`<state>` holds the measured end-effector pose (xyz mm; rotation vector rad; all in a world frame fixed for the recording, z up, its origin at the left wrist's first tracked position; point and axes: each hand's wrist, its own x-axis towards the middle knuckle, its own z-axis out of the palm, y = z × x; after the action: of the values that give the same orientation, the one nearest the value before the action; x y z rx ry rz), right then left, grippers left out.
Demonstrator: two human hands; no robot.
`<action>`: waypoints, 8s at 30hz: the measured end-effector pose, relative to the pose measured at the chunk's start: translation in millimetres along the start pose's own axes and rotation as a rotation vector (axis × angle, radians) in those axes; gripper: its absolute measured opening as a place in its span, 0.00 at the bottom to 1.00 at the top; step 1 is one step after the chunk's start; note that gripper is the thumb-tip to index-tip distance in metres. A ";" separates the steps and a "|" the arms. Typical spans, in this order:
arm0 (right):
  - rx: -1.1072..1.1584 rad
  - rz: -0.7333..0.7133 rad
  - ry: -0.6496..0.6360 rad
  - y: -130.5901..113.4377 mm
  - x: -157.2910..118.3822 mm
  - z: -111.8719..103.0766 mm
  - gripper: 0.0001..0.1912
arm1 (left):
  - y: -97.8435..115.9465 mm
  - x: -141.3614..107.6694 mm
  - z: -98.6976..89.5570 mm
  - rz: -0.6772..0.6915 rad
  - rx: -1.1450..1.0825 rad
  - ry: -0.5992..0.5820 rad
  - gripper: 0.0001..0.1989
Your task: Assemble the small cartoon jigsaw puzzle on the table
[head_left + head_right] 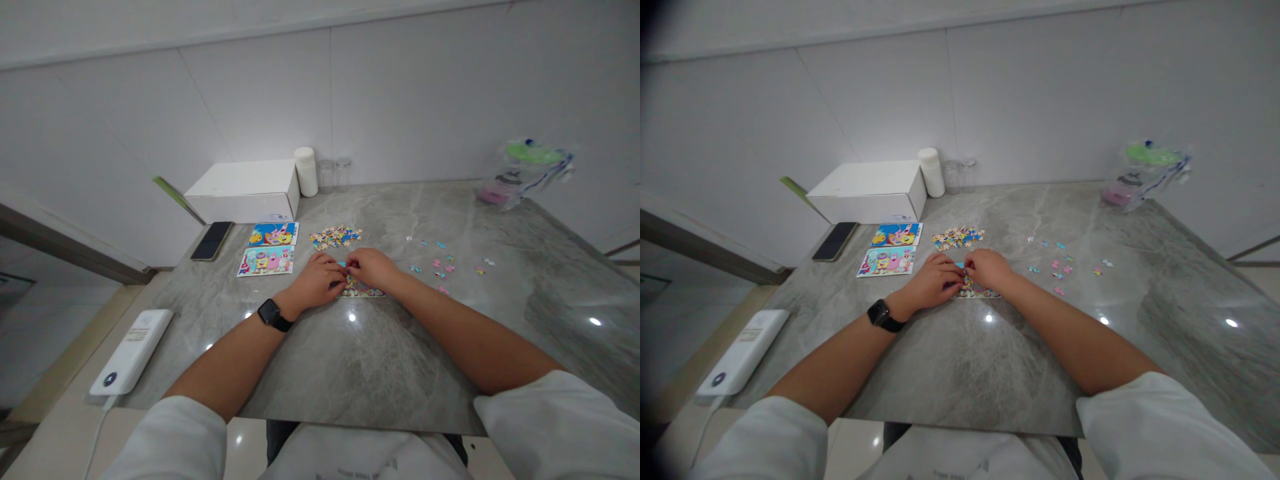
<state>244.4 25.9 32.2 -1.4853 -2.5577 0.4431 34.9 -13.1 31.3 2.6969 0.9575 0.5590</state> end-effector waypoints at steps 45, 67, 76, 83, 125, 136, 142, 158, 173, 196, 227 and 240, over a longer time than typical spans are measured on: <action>0.024 -0.135 -0.021 20.0 6.9 -11.2 0.10 | -3.1 -0.2 0.1 0.029 -0.006 -0.073 0.09; -0.074 -0.036 -0.025 34.6 -2.1 -54.1 0.13 | -16.5 1.3 10.7 -0.166 -0.284 0.087 0.10; -0.198 0.043 -0.220 33.7 -21.8 -58.5 0.27 | -16.9 -6.6 -12.4 -0.129 -0.049 0.037 0.22; -0.262 0.146 -0.401 21.2 -31.6 -59.0 0.41 | -23.6 -15.2 -31.4 -0.189 0.004 -0.133 0.37; -0.160 0.088 -0.303 38.9 -15.5 -59.3 0.26 | -53.5 -15.9 -17.8 -0.163 -0.061 -0.114 0.24; 0.071 0.155 0.308 84.7 -36.8 -132.0 0.14 | -50.7 -12.3 -20.1 -0.251 -0.162 0.013 0.14; 0.129 0.205 0.493 120.7 -63.1 -127.6 0.11 | -51.5 -11.3 -6.0 -0.239 -0.128 0.126 0.13; -0.022 0.172 0.335 159.5 -114.2 -49.6 0.09 | -43.8 -9.9 -1.4 -0.228 -0.030 0.216 0.14; -0.115 0.060 0.180 142.4 -113.1 -34.2 0.10 | -48.7 -11.1 -0.7 -0.256 -0.019 0.255 0.14; 0.459 -0.037 0.285 59.2 -35.4 -28.0 0.08 | -46.1 -10.9 -0.4 -0.228 -0.056 0.280 0.13; 0.690 -0.147 0.337 6.9 -11.9 21.9 0.12 | -26.4 -3.6 1.2 -0.213 -0.339 0.252 0.09; 0.655 -0.148 0.309 3.6 -11.4 23.3 0.11 | -31.5 -5.0 4.5 -0.116 -0.292 0.137 0.09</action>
<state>246.6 13.6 9.3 -1.0230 -1.9829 0.8486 15.7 7.4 15.4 2.3550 0.9740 0.8002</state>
